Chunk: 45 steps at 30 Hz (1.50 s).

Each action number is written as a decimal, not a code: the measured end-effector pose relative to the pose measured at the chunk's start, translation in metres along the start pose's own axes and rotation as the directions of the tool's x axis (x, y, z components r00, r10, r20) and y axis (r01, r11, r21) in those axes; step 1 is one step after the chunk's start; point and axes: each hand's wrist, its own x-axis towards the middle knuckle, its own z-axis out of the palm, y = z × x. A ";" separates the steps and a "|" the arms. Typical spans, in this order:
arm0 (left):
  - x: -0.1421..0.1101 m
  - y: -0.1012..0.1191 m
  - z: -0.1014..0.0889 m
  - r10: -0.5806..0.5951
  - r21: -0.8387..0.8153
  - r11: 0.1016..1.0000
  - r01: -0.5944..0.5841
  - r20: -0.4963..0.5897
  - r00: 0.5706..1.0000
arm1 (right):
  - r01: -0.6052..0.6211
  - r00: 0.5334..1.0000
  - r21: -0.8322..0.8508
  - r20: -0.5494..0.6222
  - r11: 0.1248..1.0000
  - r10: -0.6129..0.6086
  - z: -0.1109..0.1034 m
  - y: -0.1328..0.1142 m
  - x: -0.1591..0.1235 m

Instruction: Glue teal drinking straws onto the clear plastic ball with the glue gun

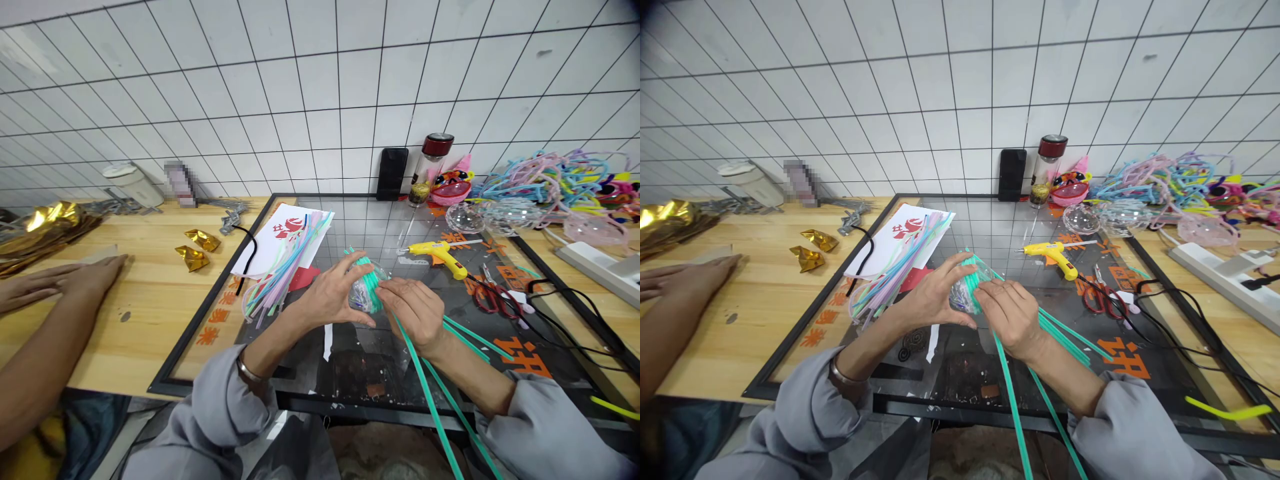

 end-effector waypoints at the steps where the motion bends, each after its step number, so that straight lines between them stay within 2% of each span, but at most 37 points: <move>1: 0.000 0.000 0.001 -0.002 0.005 1.000 0.002 0.001 1.000 | -0.003 1.000 -0.002 -0.006 1.000 0.003 0.000 0.000 0.001; 6: 0.000 -0.001 0.004 0.021 0.032 0.999 -0.020 -0.039 0.999 | -0.011 1.000 0.011 -0.023 1.000 0.012 0.001 -0.001 0.005; 11: 0.000 -0.004 0.007 0.040 0.016 0.999 -0.039 -0.076 0.996 | -0.075 0.997 0.046 -0.023 0.996 0.076 -0.001 -0.003 0.007; 19: 0.001 -0.011 0.007 -0.014 -0.143 0.990 -0.007 -0.142 0.990 | -0.131 0.991 0.087 -0.002 0.988 0.132 -0.004 -0.003 0.002; 24: 0.003 -0.006 -0.001 -0.119 -0.281 0.954 0.106 -0.031 0.992 | -0.202 0.979 0.127 0.000 0.971 0.204 -0.005 -0.004 0.001; 29: 0.003 -0.006 -0.009 -0.171 -0.347 0.919 0.189 0.081 0.982 | -0.311 0.949 0.212 0.030 0.926 0.312 -0.005 -0.005 0.002; 32: 0.003 -0.007 -0.009 -0.141 -0.389 0.905 0.173 0.110 0.984 | -0.374 0.927 0.288 0.114 0.882 0.356 -0.005 -0.006 0.003; 38: 0.004 -0.009 -0.008 -0.098 -0.392 0.911 0.130 0.101 0.990 | -0.441 0.894 0.359 0.252 0.822 0.370 -0.004 -0.005 0.004; 45: 0.004 -0.004 -0.013 -0.067 -0.326 0.940 0.102 0.114 0.991 | -0.513 0.856 0.369 0.286 0.775 0.431 0.000 -0.006 0.001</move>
